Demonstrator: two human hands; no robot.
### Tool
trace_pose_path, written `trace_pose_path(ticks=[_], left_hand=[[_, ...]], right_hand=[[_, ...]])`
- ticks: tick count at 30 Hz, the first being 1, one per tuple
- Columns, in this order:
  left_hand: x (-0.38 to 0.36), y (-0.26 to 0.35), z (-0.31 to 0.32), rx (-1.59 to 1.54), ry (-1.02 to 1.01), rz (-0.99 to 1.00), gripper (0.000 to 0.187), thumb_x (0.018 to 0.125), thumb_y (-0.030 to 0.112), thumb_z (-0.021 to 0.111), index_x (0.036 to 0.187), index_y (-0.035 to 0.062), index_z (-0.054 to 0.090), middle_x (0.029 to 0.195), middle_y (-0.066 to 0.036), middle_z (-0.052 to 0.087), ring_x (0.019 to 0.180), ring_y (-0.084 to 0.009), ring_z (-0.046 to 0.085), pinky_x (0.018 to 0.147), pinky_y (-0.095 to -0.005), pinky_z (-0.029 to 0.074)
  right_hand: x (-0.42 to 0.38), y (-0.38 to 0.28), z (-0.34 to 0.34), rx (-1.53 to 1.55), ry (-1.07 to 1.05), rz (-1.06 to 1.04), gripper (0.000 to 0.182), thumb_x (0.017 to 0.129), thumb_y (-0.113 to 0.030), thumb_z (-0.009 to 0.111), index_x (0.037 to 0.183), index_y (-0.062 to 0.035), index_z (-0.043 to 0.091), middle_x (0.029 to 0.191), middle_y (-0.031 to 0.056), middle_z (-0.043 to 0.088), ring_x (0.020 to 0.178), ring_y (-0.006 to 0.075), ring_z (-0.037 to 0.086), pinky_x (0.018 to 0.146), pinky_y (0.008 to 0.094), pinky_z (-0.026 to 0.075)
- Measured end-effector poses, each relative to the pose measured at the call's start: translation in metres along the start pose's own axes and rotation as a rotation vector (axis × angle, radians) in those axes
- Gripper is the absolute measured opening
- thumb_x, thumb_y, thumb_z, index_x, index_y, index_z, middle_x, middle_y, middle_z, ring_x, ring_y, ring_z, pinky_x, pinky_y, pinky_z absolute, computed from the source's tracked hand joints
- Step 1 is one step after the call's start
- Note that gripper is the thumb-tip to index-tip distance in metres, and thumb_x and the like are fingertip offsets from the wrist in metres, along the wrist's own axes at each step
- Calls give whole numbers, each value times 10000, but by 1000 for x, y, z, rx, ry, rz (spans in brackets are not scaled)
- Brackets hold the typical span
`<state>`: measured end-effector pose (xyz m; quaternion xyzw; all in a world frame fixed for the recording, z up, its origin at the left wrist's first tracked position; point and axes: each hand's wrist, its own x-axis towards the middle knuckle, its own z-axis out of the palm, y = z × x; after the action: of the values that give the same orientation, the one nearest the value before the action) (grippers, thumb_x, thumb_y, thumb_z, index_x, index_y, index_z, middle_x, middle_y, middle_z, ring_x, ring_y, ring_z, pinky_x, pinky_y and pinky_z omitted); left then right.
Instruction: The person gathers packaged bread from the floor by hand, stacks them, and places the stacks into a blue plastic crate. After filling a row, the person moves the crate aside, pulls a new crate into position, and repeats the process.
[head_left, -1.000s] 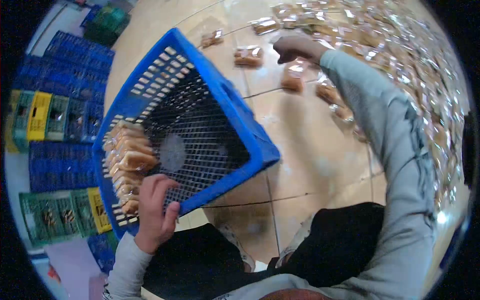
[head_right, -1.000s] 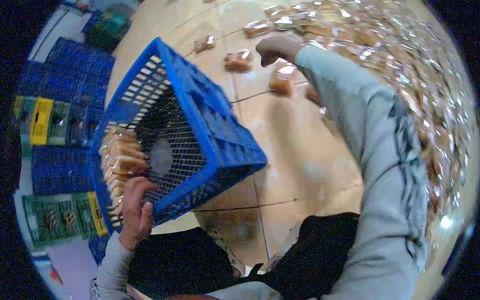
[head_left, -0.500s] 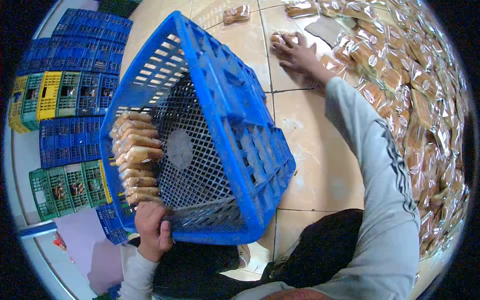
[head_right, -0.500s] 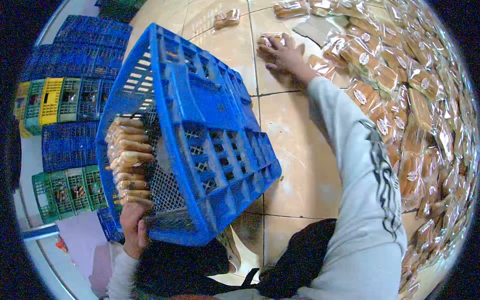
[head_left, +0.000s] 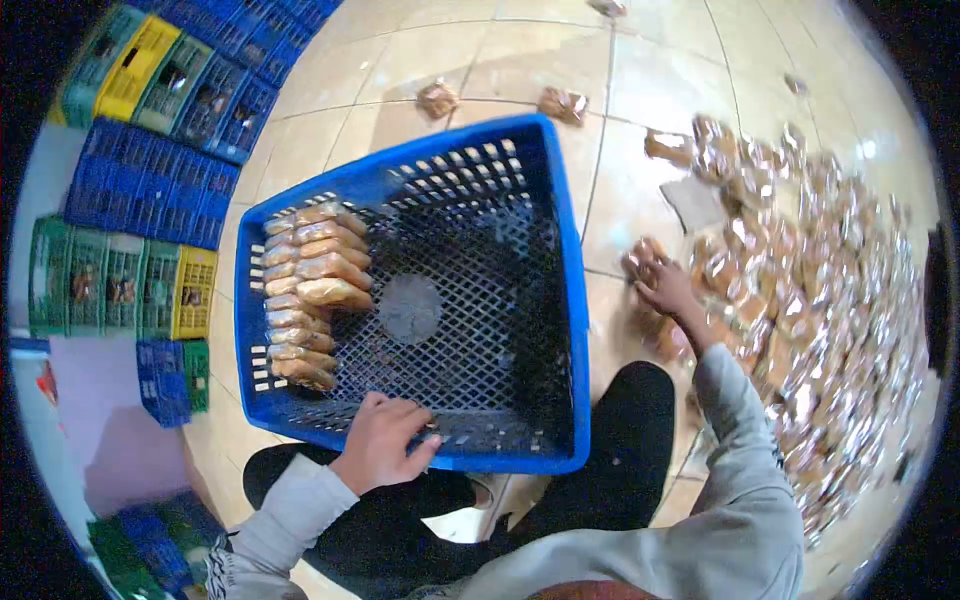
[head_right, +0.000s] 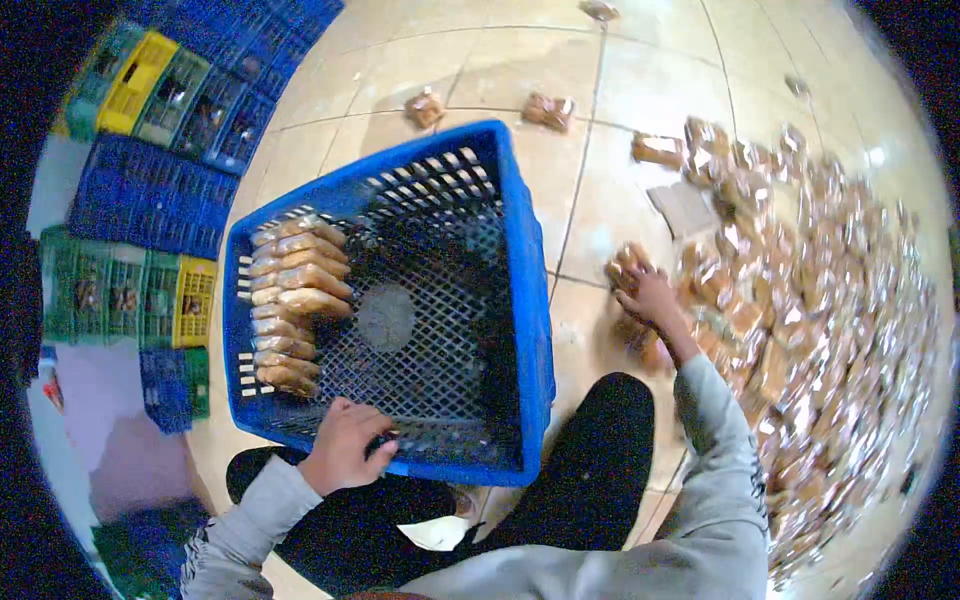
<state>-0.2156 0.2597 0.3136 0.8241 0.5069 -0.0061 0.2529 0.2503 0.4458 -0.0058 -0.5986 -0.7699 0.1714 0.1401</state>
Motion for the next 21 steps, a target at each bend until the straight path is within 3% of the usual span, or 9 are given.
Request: trace_pose_path(ticks=[2, 4, 7, 8, 10, 11, 13, 16, 21], left_hand=[[3, 2, -4, -8, -4, -40, 277, 814, 308, 668, 923, 54, 655, 810, -101, 618, 810, -288, 602, 792, -421, 381], [-4, -4, 3, -33, -2, -44, 311, 779, 357, 695, 899, 74, 648, 787, -87, 598, 782, -279, 593, 778, -438, 377], [4, -10, -1, -52, -83, -125, 334, 722, 391, 719, 860, 98, 639, 781, -80, 584, 781, -289, 594, 795, -492, 383], [1, -13, 5, -40, -46, -123, 340, 697, 386, 734, 858, 101, 643, 787, -86, 583, 783, -296, 591, 806, -521, 386], [2, -14, 7, -109, -18, -160, 367, 662, 389, 755, 870, 105, 650, 802, -88, 585, 806, -297, 589, 798, -548, 387], [0, -15, 8, -86, -6, -170, 366, 725, 423, 717, 909, 110, 667, 826, -80, 607, 820, -271, 605, 801, -517, 397], [-16, -23, 25, 40, -65, -172, 365, 764, 459, 692, 929, 133, 694, 830, -75, 615, 821, -237, 613, 792, -505, 409], [0, -17, 7, -76, -149, -283, 338, 753, 449, 690, 890, 140, 698, 800, -53, 596, 798, -220, 602, 794, -514, 409], [-10, -12, 17, -116, -98, -323, 297, 718, 400, 682, 845, 131, 686, 785, -45, 590, 798, -221, 595, 798, -535, 406]], right_hand=[[55, -2, -39, 184, -224, 135, 509, 783, -391, 723, 1163, -62, 654, 1209, 216, 641, 1044, 423, 625, 915, 480, 522], [150, -21, -56, 153, 69, -165, 447, 828, -389, 699, 1032, 8, 677, 969, 214, 701, 950, 362, 672, 872, 435, 527], [327, -84, -68, 130, -31, -376, 412, 879, -371, 654, 1149, -60, 641, 1136, 209, 654, 1064, 377, 624, 895, 457, 512], [376, -117, -67, -59, -148, -452, 398, 885, -358, 645, 1184, -95, 627, 1221, 180, 620, 1140, 359, 585, 895, 478, 507], [447, -160, -31, -242, -236, -597, 329, 892, -352, 631, 1153, -154, 659, 1417, 98, 506, 1280, 353, 481, 934, 591, 468], [474, -178, -7, -375, -290, -623, 335, 886, -364, 627, 1135, -145, 672, 1524, 77, 389, 1344, 354, 405, 943, 635, 449], [507, -204, 31, -597, -382, -606, 337, 876, -329, 605, 1146, -140, 674, 1583, 63, 291, 1363, 355, 364, 912, 699, 425], [540, -205, 81, -686, -300, -522, 561, 881, -364, 615, 1402, -179, 519, 1624, 76, 205, 1424, 367, 308, 948, 684, 404], [555, -201, 106, -660, -362, -548, 584, 899, -358, 580, 1447, -205, 452, 1585, 47, 278, 1424, 323, 323, 916, 697, 408]])
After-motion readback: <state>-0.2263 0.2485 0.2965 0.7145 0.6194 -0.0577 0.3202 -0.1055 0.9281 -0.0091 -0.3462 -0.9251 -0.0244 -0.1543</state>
